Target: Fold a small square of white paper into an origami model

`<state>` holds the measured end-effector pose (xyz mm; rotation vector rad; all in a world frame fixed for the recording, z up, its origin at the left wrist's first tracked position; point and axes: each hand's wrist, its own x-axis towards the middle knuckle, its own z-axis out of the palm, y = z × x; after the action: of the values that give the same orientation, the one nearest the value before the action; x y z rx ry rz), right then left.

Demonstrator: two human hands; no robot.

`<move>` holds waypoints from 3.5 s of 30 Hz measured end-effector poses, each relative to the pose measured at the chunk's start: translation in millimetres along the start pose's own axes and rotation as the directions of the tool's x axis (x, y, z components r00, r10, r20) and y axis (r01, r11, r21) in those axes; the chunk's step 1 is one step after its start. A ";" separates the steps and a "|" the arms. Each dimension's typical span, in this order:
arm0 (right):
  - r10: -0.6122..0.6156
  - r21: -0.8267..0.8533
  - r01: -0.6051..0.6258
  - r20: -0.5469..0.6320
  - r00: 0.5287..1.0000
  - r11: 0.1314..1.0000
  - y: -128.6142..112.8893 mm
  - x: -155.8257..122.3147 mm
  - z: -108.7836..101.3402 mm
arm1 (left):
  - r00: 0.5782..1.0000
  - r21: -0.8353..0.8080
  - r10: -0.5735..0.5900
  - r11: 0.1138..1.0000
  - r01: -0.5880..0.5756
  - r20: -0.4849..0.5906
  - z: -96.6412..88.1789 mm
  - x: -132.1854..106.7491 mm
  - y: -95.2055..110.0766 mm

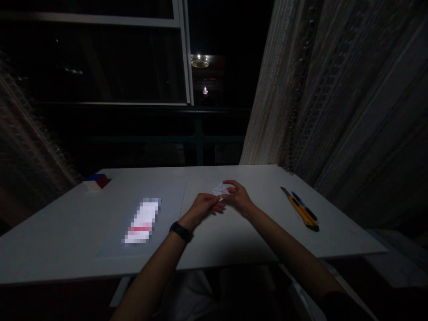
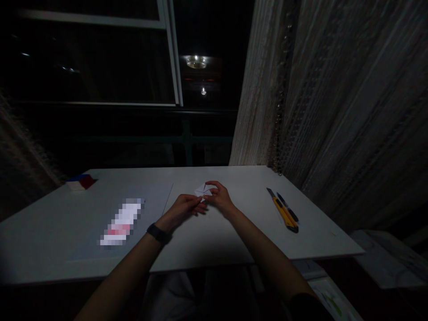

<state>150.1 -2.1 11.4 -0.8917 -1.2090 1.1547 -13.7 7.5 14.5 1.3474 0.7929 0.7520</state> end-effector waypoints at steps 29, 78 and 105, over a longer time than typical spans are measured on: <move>0.043 -0.043 -0.037 0.151 0.988 0.998 -2.1 -1.2 -4.6 | 1.000 0.148 0.022 0.989 -0.021 -0.002 2.5 -1.2 -1.5; 0.028 0.047 -0.024 -0.075 0.997 0.999 1.6 -0.7 7.5 | 0.929 0.452 0.361 0.843 -0.292 -0.074 6.0 -0.1 -6.2; 0.120 -0.042 -0.118 0.066 0.991 0.992 0.7 -4.0 8.8 | 0.867 0.730 0.497 0.608 -0.312 -0.044 5.1 -7.9 6.0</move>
<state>141.4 -6.4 11.4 -0.9710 -1.2506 1.2696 -13.7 -1.4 21.3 2.2288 1.0427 1.0461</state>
